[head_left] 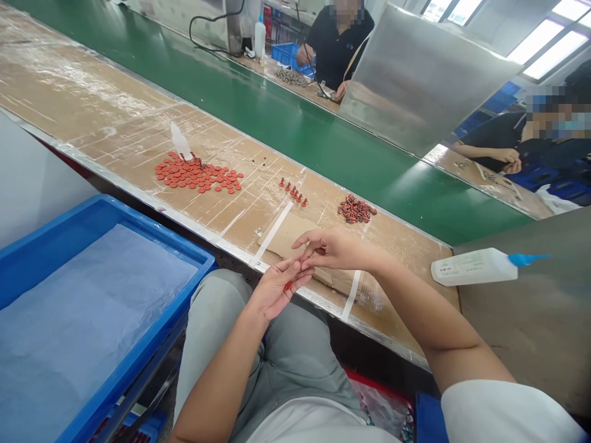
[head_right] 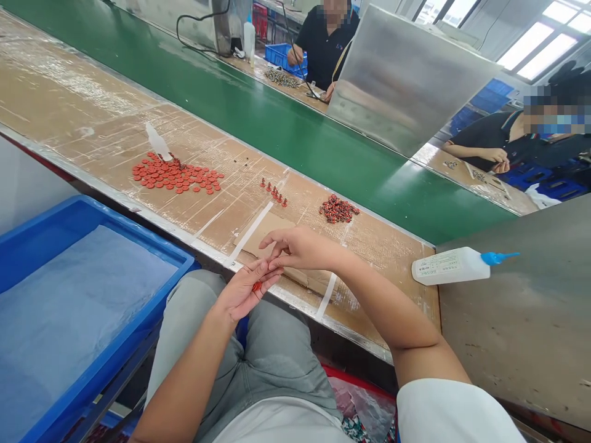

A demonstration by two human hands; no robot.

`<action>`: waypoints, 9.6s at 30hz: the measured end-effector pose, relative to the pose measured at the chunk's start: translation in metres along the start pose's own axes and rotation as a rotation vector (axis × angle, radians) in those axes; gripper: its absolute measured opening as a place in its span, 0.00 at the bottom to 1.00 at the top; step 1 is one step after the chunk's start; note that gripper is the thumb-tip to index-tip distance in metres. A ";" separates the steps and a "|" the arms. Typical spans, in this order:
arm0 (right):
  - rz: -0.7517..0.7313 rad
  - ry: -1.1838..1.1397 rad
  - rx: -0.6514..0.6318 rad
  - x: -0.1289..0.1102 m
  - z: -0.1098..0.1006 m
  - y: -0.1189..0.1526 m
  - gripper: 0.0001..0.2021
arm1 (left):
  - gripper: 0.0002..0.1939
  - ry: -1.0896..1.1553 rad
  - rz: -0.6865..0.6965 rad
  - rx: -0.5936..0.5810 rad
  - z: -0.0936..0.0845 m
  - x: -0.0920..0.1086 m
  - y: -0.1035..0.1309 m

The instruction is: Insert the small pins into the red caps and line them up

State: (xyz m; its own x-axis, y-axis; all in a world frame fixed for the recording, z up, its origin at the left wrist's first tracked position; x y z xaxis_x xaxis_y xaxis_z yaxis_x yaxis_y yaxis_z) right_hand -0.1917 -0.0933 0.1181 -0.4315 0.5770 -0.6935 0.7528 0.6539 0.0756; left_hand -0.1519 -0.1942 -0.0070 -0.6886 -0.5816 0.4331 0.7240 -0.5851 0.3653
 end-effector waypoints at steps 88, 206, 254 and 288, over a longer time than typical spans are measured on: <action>0.012 0.581 0.336 0.129 -0.030 0.030 0.14 | 0.11 0.167 0.099 0.082 -0.004 0.016 0.003; 0.144 -0.439 1.185 0.038 0.058 0.069 0.10 | 0.14 0.069 0.155 0.108 0.008 -0.005 0.000; -0.015 -0.325 1.137 0.033 0.060 0.061 0.10 | 0.13 0.092 0.150 0.154 0.003 -0.004 0.001; -0.016 -0.270 1.134 0.030 0.061 0.059 0.12 | 0.13 0.076 0.177 0.162 0.000 -0.004 -0.002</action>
State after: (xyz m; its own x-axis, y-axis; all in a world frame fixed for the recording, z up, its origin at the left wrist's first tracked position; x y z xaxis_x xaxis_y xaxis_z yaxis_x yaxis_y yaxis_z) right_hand -0.1303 -0.0673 0.0575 -0.4276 0.3609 -0.8288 0.8199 -0.2312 -0.5237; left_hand -0.1500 -0.1909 -0.0097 -0.5472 -0.7111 0.4415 0.8265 -0.3758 0.4191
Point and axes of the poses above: each hand's wrist, its own y-axis away from the middle knuckle, its own z-axis out of the palm, x = y × z, the point moved 6 cm from there along -y, towards the middle knuckle, and after that the axes turned 1 degree about -z, right-handed, at the moved point
